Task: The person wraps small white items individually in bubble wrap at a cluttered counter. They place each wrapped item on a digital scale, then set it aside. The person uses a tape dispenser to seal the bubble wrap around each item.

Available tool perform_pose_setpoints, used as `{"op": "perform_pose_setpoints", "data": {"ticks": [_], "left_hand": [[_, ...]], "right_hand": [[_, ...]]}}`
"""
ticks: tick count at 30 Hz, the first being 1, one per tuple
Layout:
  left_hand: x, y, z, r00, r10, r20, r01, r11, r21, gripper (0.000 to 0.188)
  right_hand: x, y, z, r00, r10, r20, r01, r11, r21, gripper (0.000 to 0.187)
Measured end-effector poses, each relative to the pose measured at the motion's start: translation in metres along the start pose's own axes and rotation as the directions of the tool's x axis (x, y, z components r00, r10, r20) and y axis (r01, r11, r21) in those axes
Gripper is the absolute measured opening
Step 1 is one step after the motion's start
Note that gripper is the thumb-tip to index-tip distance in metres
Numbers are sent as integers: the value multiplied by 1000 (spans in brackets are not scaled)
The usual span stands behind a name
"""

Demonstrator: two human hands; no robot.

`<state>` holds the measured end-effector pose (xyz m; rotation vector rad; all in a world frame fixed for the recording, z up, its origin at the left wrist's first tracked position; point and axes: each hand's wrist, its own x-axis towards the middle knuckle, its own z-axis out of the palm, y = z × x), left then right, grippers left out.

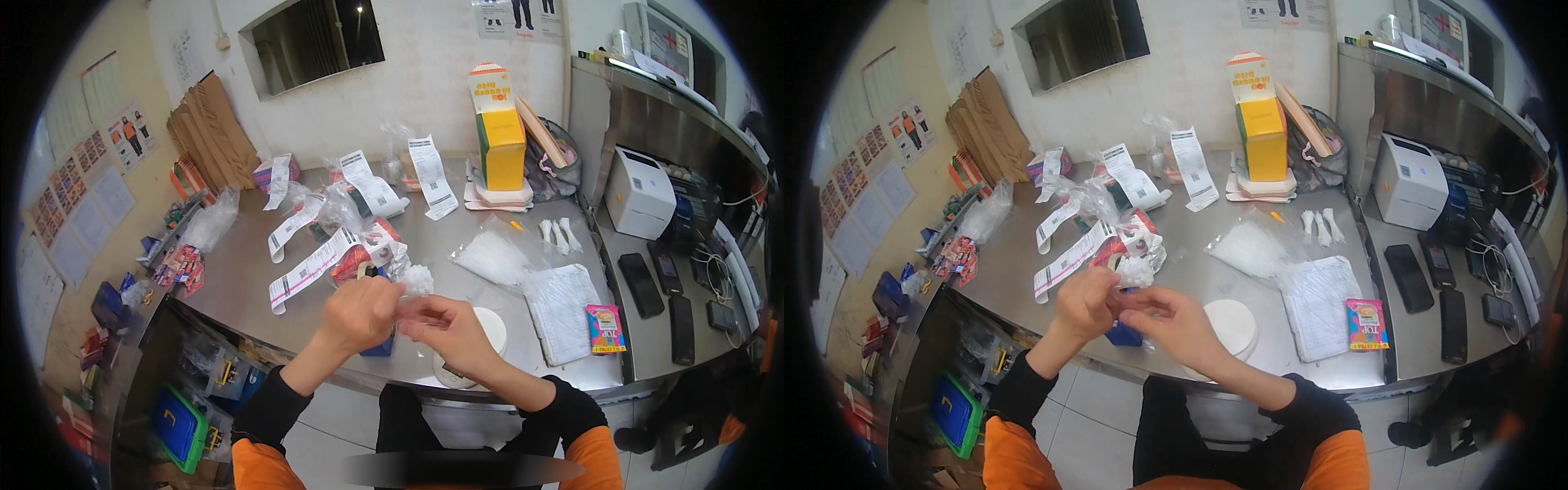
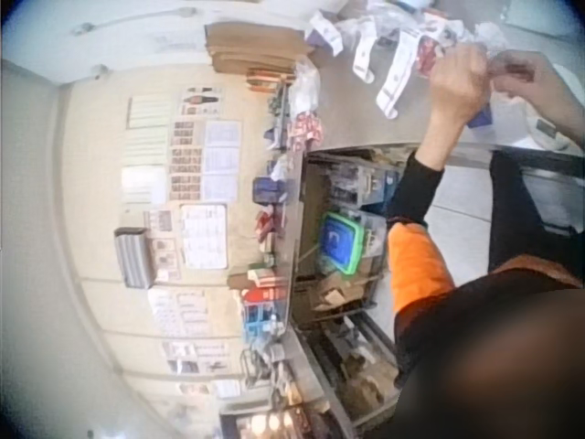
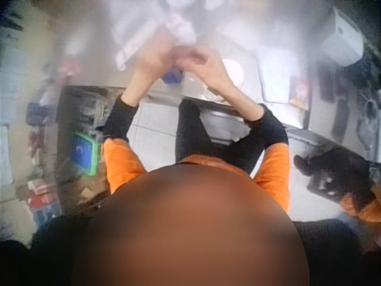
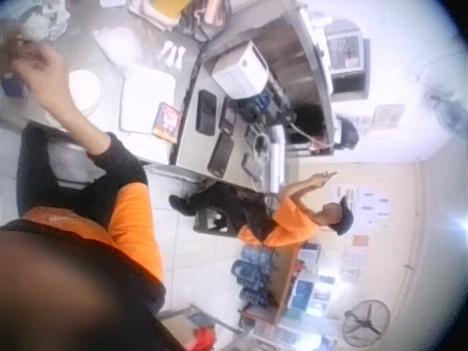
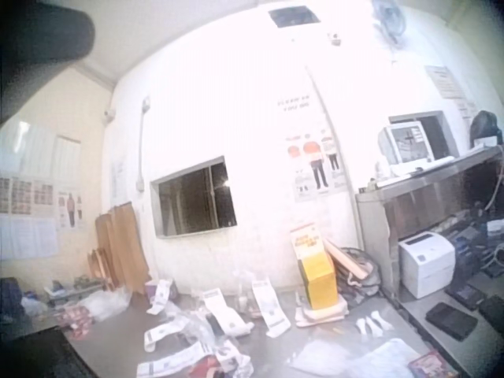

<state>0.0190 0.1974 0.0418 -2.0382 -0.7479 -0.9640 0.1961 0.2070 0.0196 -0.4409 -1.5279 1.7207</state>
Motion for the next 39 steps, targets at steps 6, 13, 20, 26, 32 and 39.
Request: {"op": "perform_pose_setpoints", "data": {"ticks": [6,13,20,26,32,39], "left_hand": [[-13,-7,8,995,-85,-52,89,993,81,49],[-14,18,28,883,-423,-205,421,905,-55,28],[-3,52,20,442,-833,332,723,112,-682,20],[-11,67,19,420,-522,743,724,-300,-620,19],[-23,76,20,355,-190,915,716,-575,-397,18],[-45,86,34,262,270,927,637,-769,44,25]], "right_hand": [[-19,-5,1,993,117,29,-117,993,14,17],[-22,11,3,993,91,-79,-89,996,24,17],[-16,30,-22,991,80,-107,-93,989,-119,17],[-19,27,-53,987,23,-160,-94,887,-452,14],[-30,19,-68,998,24,55,-2,929,-370,36],[-36,31,-83,936,167,308,-56,940,-338,31]]}}
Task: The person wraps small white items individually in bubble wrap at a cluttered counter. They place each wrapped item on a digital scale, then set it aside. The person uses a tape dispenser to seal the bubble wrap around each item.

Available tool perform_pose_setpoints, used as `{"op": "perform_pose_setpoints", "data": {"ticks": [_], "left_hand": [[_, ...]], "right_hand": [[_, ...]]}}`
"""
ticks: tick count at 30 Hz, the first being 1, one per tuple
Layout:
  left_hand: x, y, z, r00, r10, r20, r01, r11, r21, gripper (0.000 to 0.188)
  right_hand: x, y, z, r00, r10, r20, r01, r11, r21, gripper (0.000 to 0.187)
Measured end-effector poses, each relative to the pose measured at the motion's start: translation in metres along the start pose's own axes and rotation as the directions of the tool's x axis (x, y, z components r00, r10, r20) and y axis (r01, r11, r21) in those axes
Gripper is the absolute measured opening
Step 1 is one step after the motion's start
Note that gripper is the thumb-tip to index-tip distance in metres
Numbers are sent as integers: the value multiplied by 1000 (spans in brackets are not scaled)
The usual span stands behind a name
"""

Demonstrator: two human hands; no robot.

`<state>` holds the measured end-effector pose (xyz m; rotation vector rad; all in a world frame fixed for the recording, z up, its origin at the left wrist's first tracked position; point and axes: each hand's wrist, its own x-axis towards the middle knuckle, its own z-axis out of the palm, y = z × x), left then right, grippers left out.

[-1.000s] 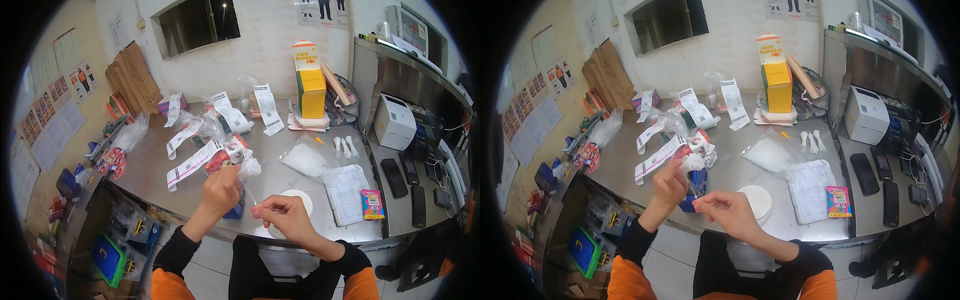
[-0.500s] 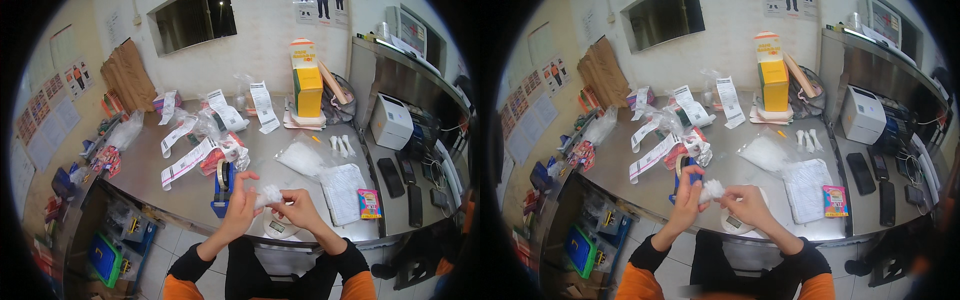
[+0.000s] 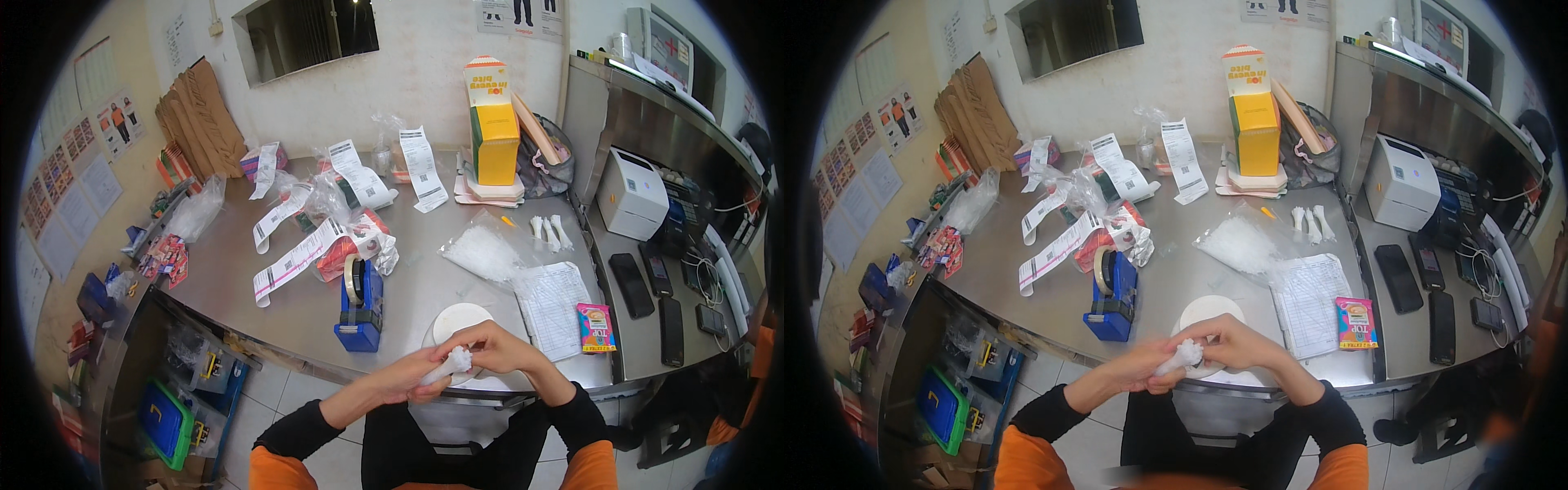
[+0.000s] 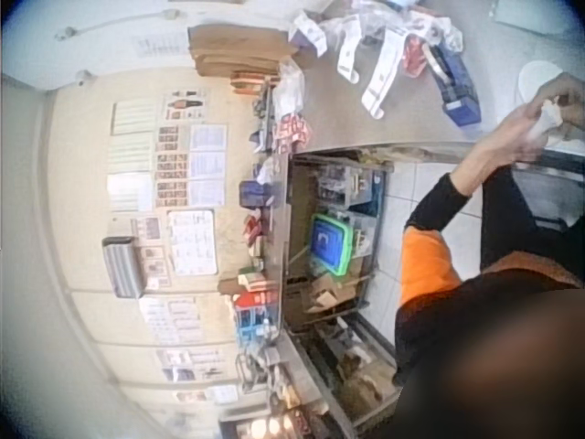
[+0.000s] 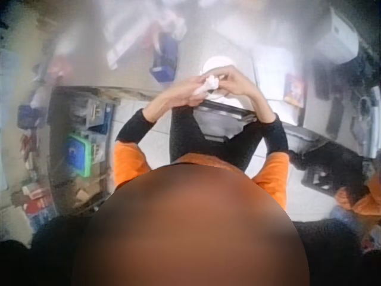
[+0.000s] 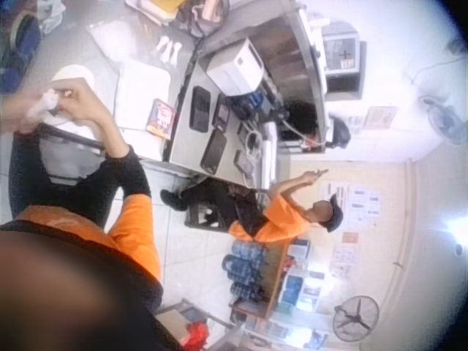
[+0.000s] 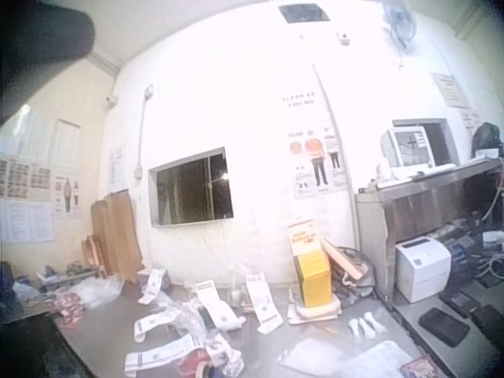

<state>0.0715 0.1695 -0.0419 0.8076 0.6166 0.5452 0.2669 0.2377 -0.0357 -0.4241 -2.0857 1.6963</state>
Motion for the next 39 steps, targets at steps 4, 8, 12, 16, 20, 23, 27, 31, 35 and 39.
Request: {"op": "perform_pose_setpoints", "data": {"ticks": [4,8,12,16,20,23,27,31,35,39], "left_hand": [[8,-14,-5,1000,-10,11,12,986,-164,30],[16,-12,-3,936,215,-279,-214,976,34,27],[21,-10,5,567,766,-303,-248,509,824,17],[21,-10,4,479,878,25,47,-54,997,14],[16,-5,1,638,653,-408,-284,692,664,24],[6,-3,8,805,541,-245,-506,841,193,30],[-12,-8,25,877,469,-102,-435,867,244,36],[-13,-19,30,940,220,259,-194,973,-123,39],[15,-55,47,604,408,685,227,735,-638,46],[24,-49,27,812,413,412,-210,866,-454,49]], "right_hand": [[0,13,1,998,-45,-54,41,996,-83,26],[2,21,5,961,-22,-276,2,997,-75,25],[6,21,6,902,79,-425,-71,997,33,24],[10,11,6,873,43,-486,-21,999,50,24],[7,-4,13,896,112,-429,11,962,274,21],[2,-14,14,905,102,-414,20,960,281,21],[-9,-22,10,968,86,-234,-29,971,236,34],[-23,-18,7,994,-110,30,102,975,197,31],[-22,-1,18,982,-169,87,156,977,143,18],[-25,8,24,975,-136,-178,154,984,94,12]]}}
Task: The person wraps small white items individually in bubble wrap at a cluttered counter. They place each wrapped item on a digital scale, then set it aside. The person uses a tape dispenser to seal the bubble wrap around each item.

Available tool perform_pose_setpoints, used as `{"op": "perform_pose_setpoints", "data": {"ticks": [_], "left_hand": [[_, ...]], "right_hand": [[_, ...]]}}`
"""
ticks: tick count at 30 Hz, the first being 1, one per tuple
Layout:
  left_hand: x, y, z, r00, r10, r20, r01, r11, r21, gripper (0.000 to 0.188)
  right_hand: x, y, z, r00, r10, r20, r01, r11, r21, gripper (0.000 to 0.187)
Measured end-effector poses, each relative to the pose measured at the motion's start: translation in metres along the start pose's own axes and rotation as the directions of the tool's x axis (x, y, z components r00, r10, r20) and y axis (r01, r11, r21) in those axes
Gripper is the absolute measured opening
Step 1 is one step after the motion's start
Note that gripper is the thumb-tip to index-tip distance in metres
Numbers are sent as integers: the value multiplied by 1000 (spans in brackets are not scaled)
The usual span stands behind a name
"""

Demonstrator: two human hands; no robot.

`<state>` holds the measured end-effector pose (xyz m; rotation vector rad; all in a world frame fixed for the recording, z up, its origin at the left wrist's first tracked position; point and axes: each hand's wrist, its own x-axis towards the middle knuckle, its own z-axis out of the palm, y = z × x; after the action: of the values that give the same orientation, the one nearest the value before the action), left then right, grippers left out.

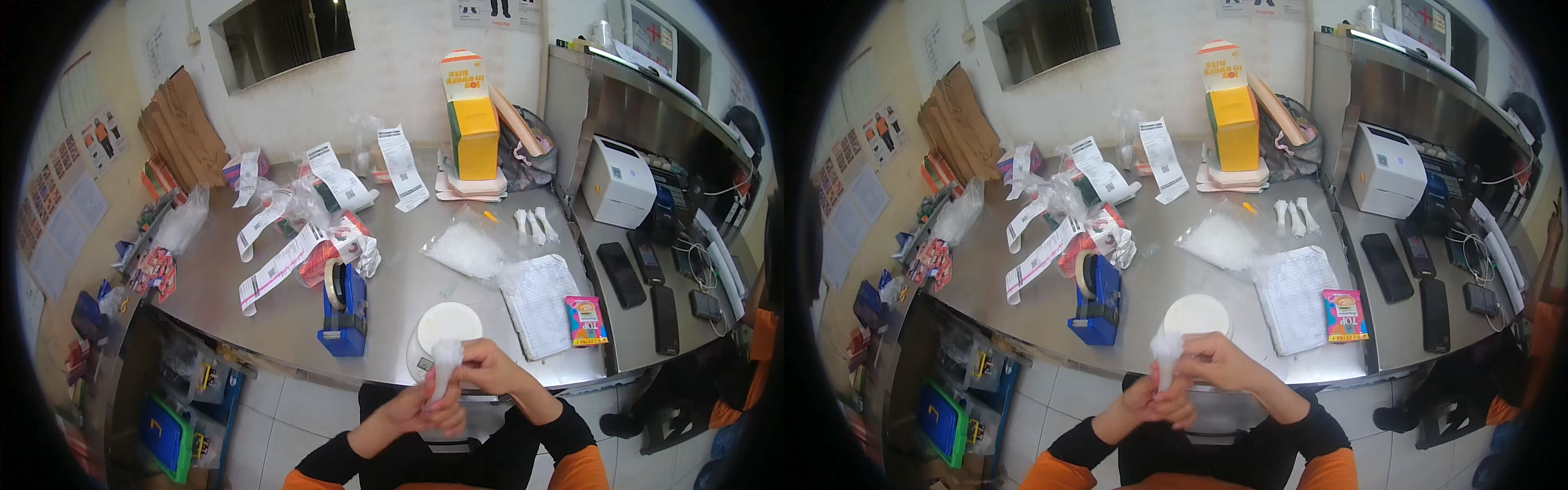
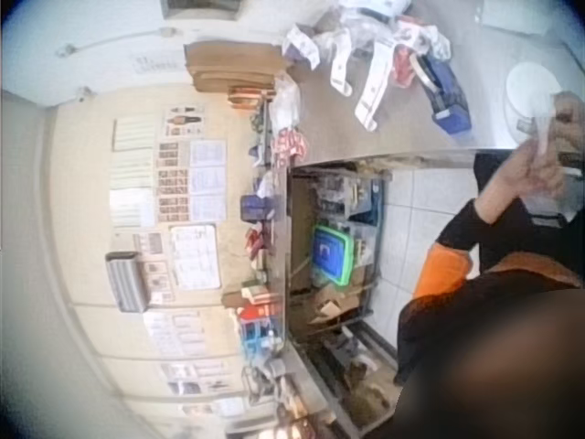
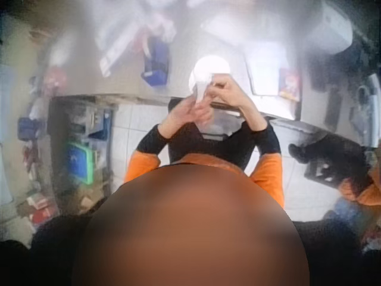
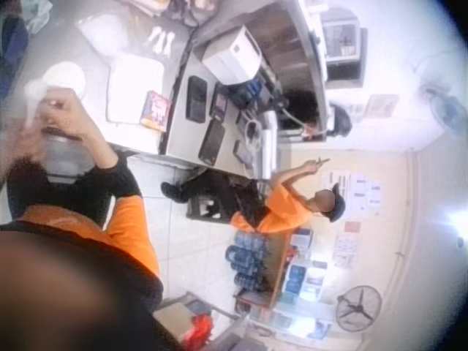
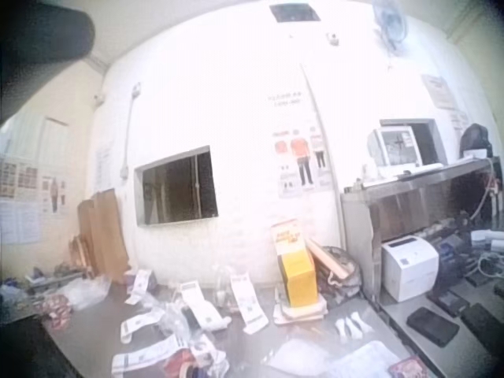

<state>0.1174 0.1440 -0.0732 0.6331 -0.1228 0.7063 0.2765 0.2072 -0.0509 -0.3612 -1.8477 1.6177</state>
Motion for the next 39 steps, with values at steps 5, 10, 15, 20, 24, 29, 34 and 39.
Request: {"op": "perform_pose_setpoints", "data": {"ticks": [5,10,15,20,24,29,34,39], "left_hand": [[2,28,3,736,491,-466,228,468,854,35],[15,22,12,709,526,-469,321,351,879,33],[0,33,12,864,167,-475,173,787,592,30],[-14,23,17,970,-134,-203,184,950,252,40],[-2,0,16,973,-164,160,192,965,-179,50],[5,13,9,928,193,-319,99,698,709,43],[14,13,4,860,200,-469,226,674,703,28],[15,6,-12,971,-26,-236,97,950,295,32]], "right_hand": [[0,-3,-3,912,179,-370,-169,984,59,15],[10,-4,4,878,140,-457,-180,983,-45,18],[4,-16,-13,969,196,-151,-215,969,-125,21],[-3,-25,-5,1000,-22,8,23,998,-63,15],[-8,-30,5,987,-98,130,123,973,-197,12],[-16,-37,3,948,-136,-288,-18,880,-475,18],[-9,-15,-3,870,88,-484,-175,975,-137,14],[-15,14,-10,917,238,-321,-151,950,273,14]]}}
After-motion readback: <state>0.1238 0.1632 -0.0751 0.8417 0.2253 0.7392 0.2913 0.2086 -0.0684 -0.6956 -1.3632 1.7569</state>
